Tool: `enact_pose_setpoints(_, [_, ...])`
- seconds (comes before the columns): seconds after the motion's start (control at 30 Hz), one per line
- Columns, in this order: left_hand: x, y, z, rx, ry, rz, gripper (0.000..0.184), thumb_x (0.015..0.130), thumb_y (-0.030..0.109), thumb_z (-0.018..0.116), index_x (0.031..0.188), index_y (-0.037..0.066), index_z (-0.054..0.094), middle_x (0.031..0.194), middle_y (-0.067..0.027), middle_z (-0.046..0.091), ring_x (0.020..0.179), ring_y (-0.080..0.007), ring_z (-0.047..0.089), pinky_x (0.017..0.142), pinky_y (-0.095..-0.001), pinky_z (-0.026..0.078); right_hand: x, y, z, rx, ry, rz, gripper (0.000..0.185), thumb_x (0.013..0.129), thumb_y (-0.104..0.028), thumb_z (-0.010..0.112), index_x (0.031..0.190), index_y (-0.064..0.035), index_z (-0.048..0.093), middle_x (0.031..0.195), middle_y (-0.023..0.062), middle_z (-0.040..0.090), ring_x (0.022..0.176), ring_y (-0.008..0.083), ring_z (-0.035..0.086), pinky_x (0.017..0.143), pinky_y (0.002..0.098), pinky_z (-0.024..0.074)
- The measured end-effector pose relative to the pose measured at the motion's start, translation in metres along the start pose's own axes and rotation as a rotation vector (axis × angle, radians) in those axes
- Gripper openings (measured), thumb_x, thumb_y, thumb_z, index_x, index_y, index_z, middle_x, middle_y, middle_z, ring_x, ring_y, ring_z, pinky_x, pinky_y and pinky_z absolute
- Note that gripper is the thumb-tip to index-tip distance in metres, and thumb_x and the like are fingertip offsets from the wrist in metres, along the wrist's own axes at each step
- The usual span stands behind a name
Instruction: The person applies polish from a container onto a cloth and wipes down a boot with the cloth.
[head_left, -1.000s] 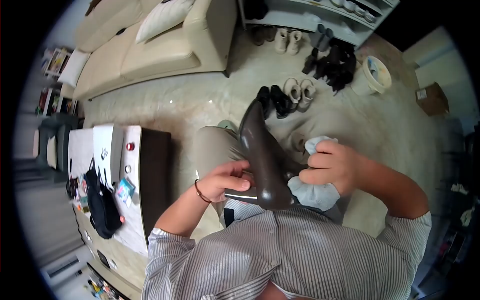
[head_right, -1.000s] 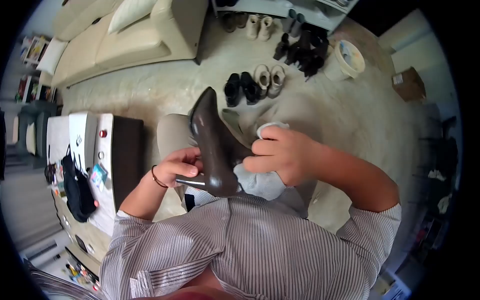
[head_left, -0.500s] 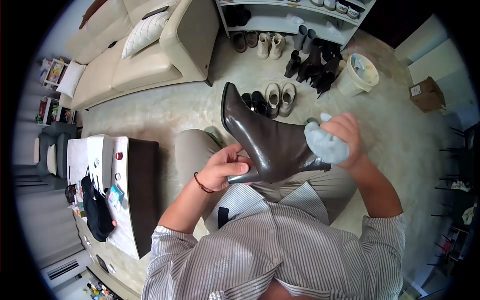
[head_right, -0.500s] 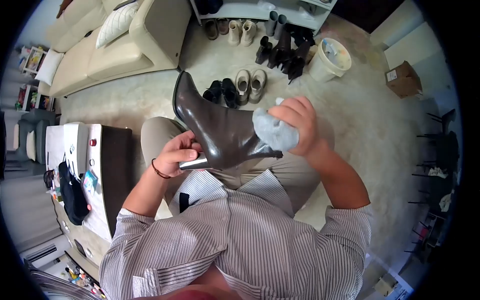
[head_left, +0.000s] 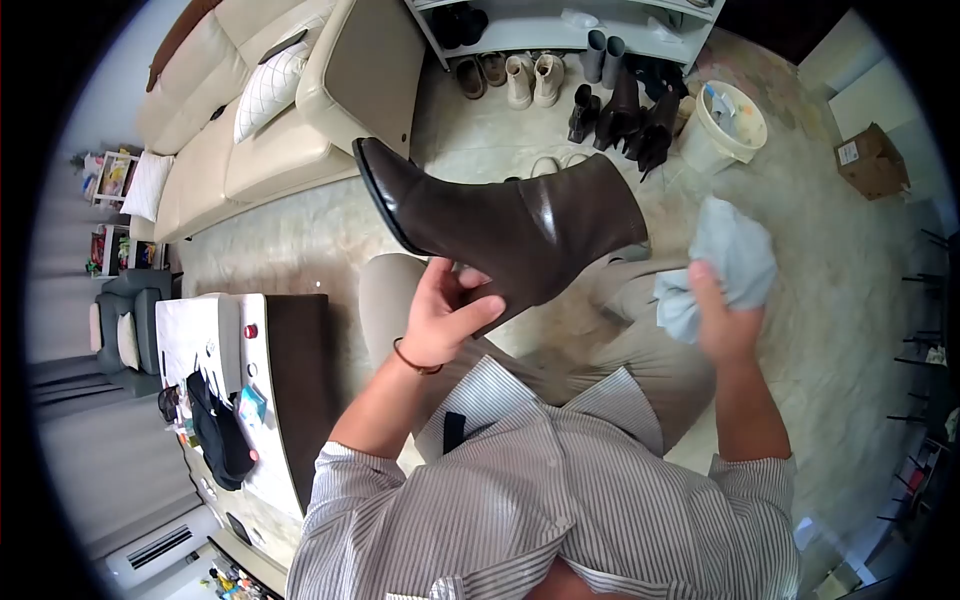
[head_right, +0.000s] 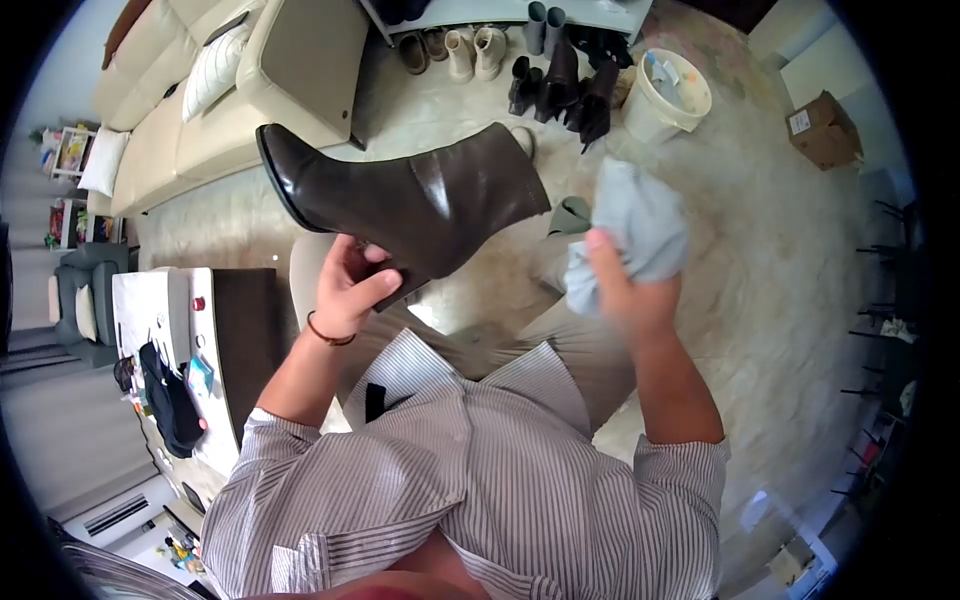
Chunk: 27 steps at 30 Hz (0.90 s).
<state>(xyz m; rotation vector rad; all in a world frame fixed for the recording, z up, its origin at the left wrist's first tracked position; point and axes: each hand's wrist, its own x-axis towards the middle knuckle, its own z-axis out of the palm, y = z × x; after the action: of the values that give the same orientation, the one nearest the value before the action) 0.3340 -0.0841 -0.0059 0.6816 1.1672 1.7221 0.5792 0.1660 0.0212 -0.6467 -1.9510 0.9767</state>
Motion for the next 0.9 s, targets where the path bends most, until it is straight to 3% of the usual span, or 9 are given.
enact_pose_setpoints(0.1, [0.006,-0.013,0.021,0.094,0.061,0.04,0.077,0.086,-0.011,0.072,0.151,0.005,0.035,0.135,-0.0122,0.062,0.126,-0.0227,0.06,0.105,-0.0371,0.051,-0.009,-0.026,0.029,-0.174,-0.431,-0.204,0.042,0.086,-0.006,0.068,0.127,-0.0007,0.058,0.11,0.0153,0.068,0.09,0.029,0.07,0.082,0.042,0.0569])
enact_pose_setpoints(0.23, [-0.003,-0.028,0.023,0.525,0.039,0.108,0.078,0.085,-0.001,0.08,0.15,0.004,0.037,0.139,-0.0108,0.058,0.128,-0.0224,0.059,0.104,-0.0374,0.051,0.005,-0.078,0.079,-0.247,-0.627,-0.174,0.042,0.078,-0.014,0.071,0.117,-0.0018,0.061,0.1,0.0218,0.068,0.084,0.0431,0.068,0.072,0.0485,0.0576])
enact_pose_setpoints(0.4, [-0.019,-0.014,0.007,0.581,0.047,0.128,0.06,0.086,0.005,0.079,0.139,-0.003,0.052,0.13,-0.009,0.066,0.117,-0.0168,0.064,0.101,-0.0352,0.052,0.016,-0.113,0.107,-0.013,-0.643,-0.23,0.023,0.077,-0.022,0.069,0.086,-0.0014,0.064,0.068,0.0199,0.065,0.061,0.0432,0.065,0.057,0.0505,0.0551])
enact_pose_setpoints(0.5, [-0.03,-0.015,0.005,0.459,0.303,0.288,0.059,0.081,0.005,0.084,0.133,-0.005,0.059,0.127,-0.0134,0.068,0.118,-0.0208,0.064,0.104,-0.0365,0.05,0.0,-0.106,0.118,0.096,-0.675,-0.343,0.019,0.079,-0.016,0.068,0.09,-0.0014,0.062,0.067,0.0172,0.064,0.06,0.0412,0.064,0.059,0.0462,0.055])
enact_pose_setpoints(0.63, [-0.04,-0.003,-0.004,0.688,0.155,0.436,0.067,0.084,0.005,0.078,0.144,-0.005,0.051,0.138,-0.016,0.061,0.134,-0.0252,0.054,0.121,-0.0442,0.027,0.019,-0.081,0.111,-0.091,-0.796,0.409,0.026,0.081,-0.014,0.066,0.099,0.0048,0.063,0.07,0.0205,0.068,0.064,0.0351,0.071,0.06,0.0417,0.0573])
enact_pose_setpoints(0.73, [-0.04,0.008,-0.004,1.106,0.065,0.47,0.062,0.086,0.017,0.075,0.143,0.006,0.053,0.131,-0.0072,0.066,0.126,-0.0227,0.06,0.128,-0.0563,0.009,-0.006,-0.084,0.114,0.033,-0.679,0.026,0.023,0.08,-0.016,0.067,0.095,0.001,0.064,0.072,0.0212,0.067,0.067,0.0399,0.07,0.066,0.0452,0.0576])
enact_pose_setpoints(0.8, [-0.035,0.01,-0.01,1.121,0.029,0.596,0.06,0.087,0.022,0.073,0.143,0.008,0.055,0.13,-0.0051,0.067,0.128,-0.0239,0.059,0.128,-0.0569,0.011,-0.021,-0.111,0.103,0.207,-0.865,0.05,0.018,0.078,-0.018,0.069,0.087,-0.0026,0.065,0.067,0.0206,0.064,0.065,0.0445,0.067,0.07,0.0502,0.0573])
enact_pose_setpoints(0.83, [-0.035,0.013,-0.013,1.097,0.015,0.573,0.061,0.087,0.022,0.074,0.143,0.009,0.054,0.133,-0.0049,0.066,0.13,-0.0253,0.058,0.128,-0.057,0.01,-0.027,-0.102,0.106,0.152,-0.842,-0.131,0.019,0.079,-0.02,0.069,0.087,-0.0033,0.065,0.064,0.0195,0.064,0.063,0.0418,0.067,0.066,0.048,0.0583])
enact_pose_setpoints(0.9, [-0.04,0.021,-0.011,1.052,0.007,0.562,0.065,0.086,0.019,0.076,0.145,0.004,0.052,0.139,-0.0075,0.063,0.136,-0.0252,0.054,0.128,-0.0536,0.009,-0.014,-0.087,0.109,0.136,-0.784,0.141,0.02,0.078,-0.022,0.07,0.084,-0.0033,0.064,0.061,0.018,0.063,0.061,0.0389,0.068,0.061,0.0448,0.0584])
